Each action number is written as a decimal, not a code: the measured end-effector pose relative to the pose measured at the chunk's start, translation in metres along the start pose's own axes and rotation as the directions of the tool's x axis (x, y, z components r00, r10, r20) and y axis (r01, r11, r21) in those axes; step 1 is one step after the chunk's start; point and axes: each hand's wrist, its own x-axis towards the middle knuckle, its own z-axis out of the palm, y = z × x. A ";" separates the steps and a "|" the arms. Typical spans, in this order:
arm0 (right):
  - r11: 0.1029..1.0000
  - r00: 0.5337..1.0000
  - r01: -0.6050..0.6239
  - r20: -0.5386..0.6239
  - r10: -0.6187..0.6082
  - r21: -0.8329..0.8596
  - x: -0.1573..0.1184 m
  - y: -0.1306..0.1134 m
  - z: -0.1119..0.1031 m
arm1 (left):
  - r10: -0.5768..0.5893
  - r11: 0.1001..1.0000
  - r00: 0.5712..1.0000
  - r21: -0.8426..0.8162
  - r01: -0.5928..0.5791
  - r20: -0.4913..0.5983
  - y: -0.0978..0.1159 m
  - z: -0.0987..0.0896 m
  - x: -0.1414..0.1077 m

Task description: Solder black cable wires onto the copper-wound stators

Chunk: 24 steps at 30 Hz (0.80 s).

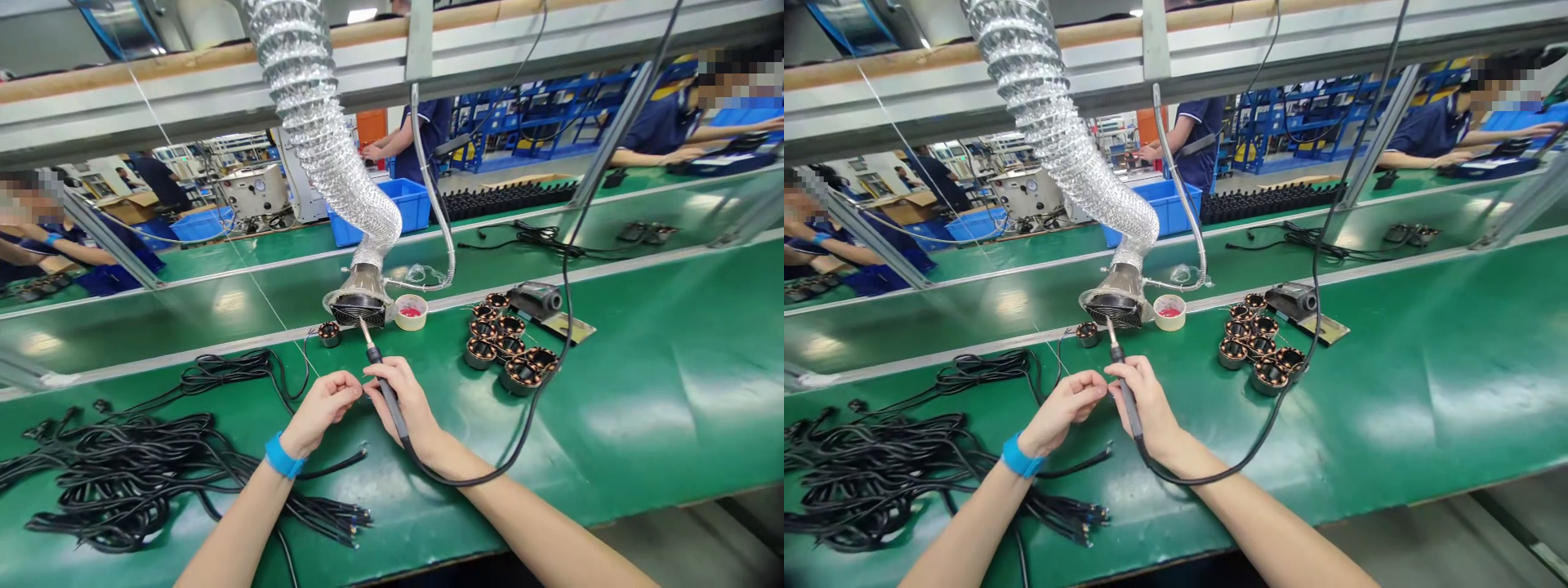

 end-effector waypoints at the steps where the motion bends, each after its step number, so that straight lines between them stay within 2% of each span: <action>1: 1.000 1.000 0.002 -0.003 -0.002 -0.014 0.001 0.000 -0.001 | 0.015 1.000 0.999 -0.017 -0.016 -0.039 -0.002 0.002 0.001; 6: 0.995 0.991 -0.037 -0.129 0.025 -0.091 0.010 0.001 -0.013 | 0.052 0.995 0.979 -0.078 -0.069 -0.199 -0.012 0.005 0.007; 11: 0.994 0.964 -0.093 -0.256 0.077 -0.053 0.014 0.000 -0.027 | 0.052 0.993 0.973 -0.091 -0.074 -0.226 -0.015 0.005 0.011; 18: 0.999 0.986 -0.050 -0.159 0.048 -0.010 0.008 -0.001 -0.028 | 0.022 0.992 0.972 -0.114 -0.050 -0.236 -0.014 0.005 0.011; 24: 1.000 0.989 -0.018 -0.147 0.016 -0.011 0.008 -0.003 -0.028 | 0.015 0.993 0.971 -0.113 -0.043 -0.239 -0.016 0.006 0.011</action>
